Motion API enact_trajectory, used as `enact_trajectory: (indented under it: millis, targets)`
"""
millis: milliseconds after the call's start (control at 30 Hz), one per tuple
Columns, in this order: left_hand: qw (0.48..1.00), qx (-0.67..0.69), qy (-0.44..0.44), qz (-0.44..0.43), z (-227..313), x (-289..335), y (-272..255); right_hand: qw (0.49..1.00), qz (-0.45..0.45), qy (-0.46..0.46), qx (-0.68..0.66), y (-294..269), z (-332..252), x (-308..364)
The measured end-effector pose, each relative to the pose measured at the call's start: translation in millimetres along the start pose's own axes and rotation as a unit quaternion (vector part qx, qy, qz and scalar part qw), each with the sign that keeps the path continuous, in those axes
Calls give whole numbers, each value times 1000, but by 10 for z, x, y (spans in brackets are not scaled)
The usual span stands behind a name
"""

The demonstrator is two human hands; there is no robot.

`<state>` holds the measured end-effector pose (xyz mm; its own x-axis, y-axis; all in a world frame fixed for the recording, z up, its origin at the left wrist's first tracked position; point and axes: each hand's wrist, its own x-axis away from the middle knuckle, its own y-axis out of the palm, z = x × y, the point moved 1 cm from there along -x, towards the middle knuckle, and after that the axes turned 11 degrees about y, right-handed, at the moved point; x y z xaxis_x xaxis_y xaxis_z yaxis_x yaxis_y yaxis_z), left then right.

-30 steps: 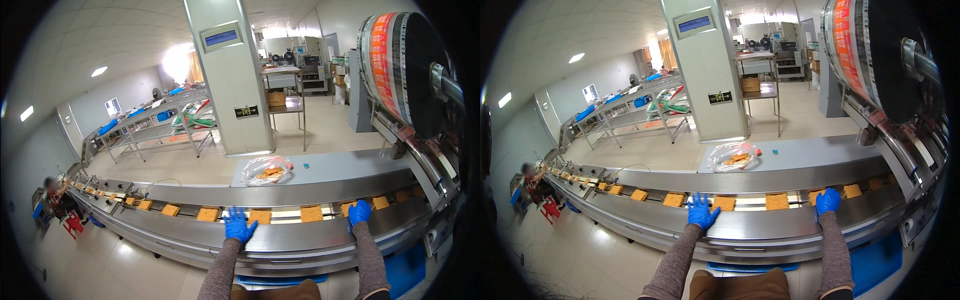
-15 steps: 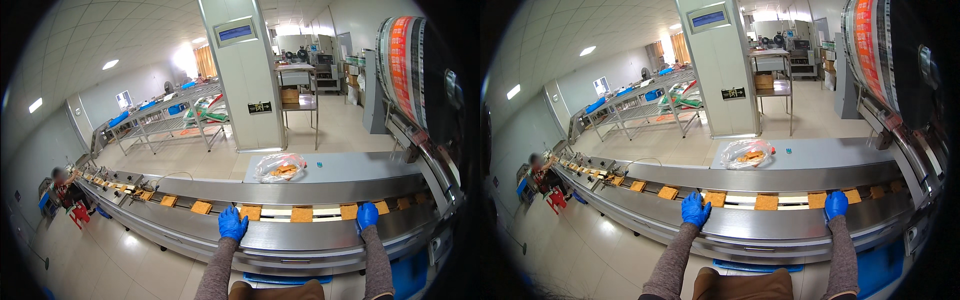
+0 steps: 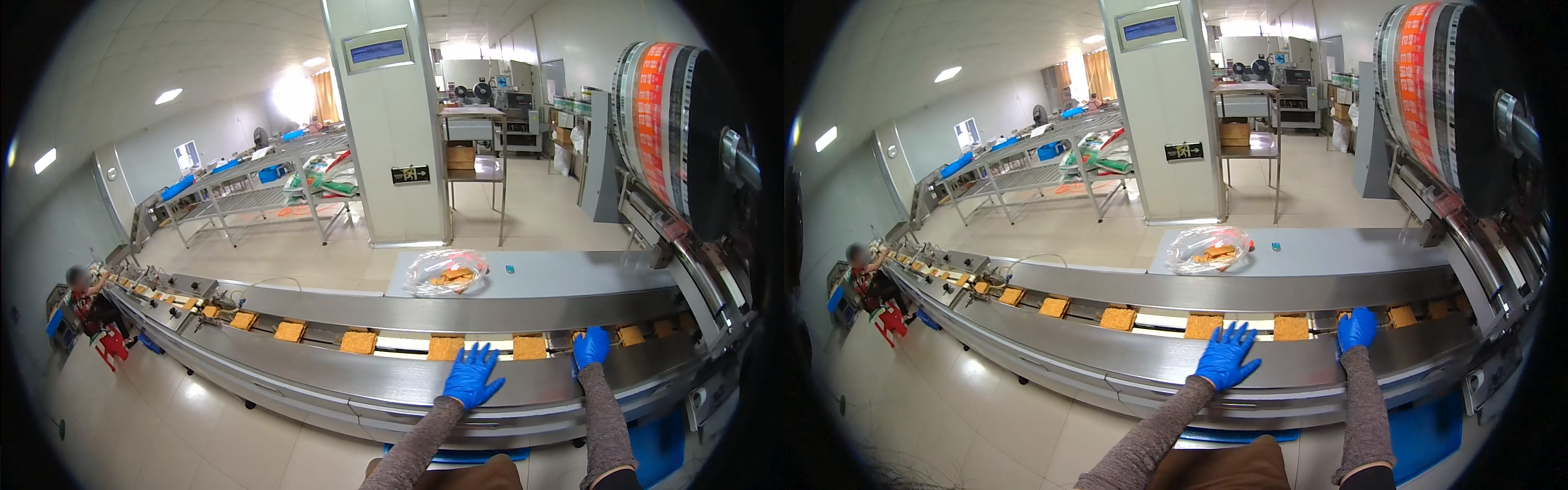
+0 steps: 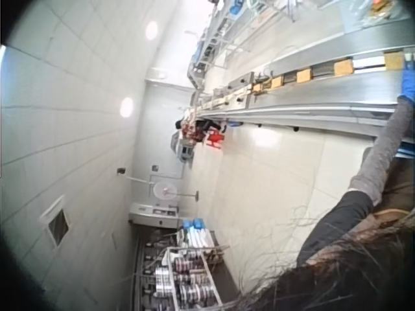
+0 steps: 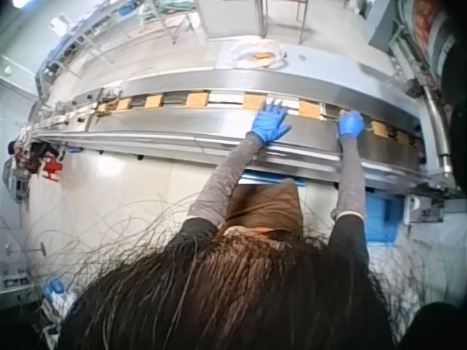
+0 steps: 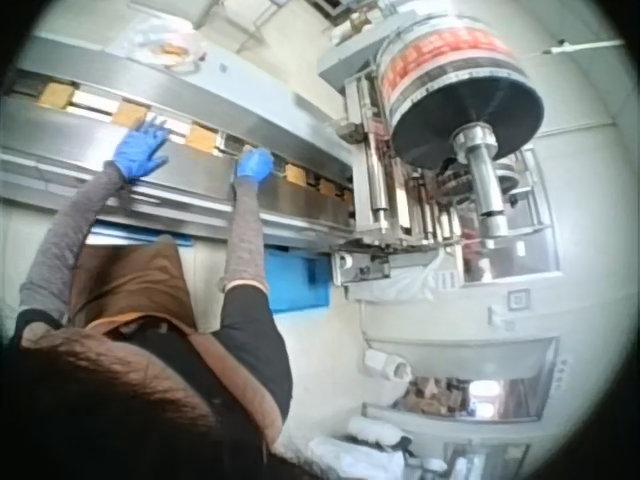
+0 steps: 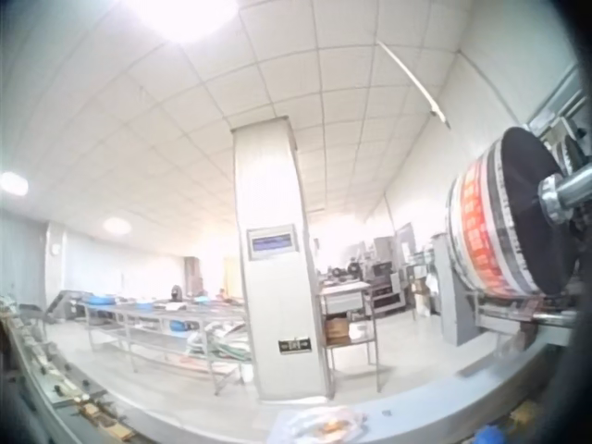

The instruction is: The person places small orange rectangular items onto a moving conveyor belt in a factory setting. They wear blue gloves and repeatedly position the items at regular intervals as the belt advances toward a labeling machine.

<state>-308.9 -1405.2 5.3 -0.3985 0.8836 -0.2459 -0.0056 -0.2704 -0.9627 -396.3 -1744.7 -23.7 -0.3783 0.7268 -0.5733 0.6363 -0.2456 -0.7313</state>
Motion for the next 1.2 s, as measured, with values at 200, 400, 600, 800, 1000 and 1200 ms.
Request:
enact_trajectory:
  millis: [200,400,600,800,1000,1200]
  targets:
    - [999,26,12,-24,242,-144,32,999,-16,-34,-22,-74,-23,33]
    - [997,57,-50,34,145,-134,97,995,-87,49,26,-5,1,7]
    - [973,-35,-227,31,-163,72,6,984,-141,96,53,36,140,-56]
    - [978,12,-140,154,-914,508,-144,1000,-3,1,14,153,162,-34]
    - [918,-144,-347,123,-1488,972,-208,998,10,-44,-46,211,199,-23]
    - [932,-119,-253,228,-1376,930,-313,998,-45,-1,-35,308,330,-36]
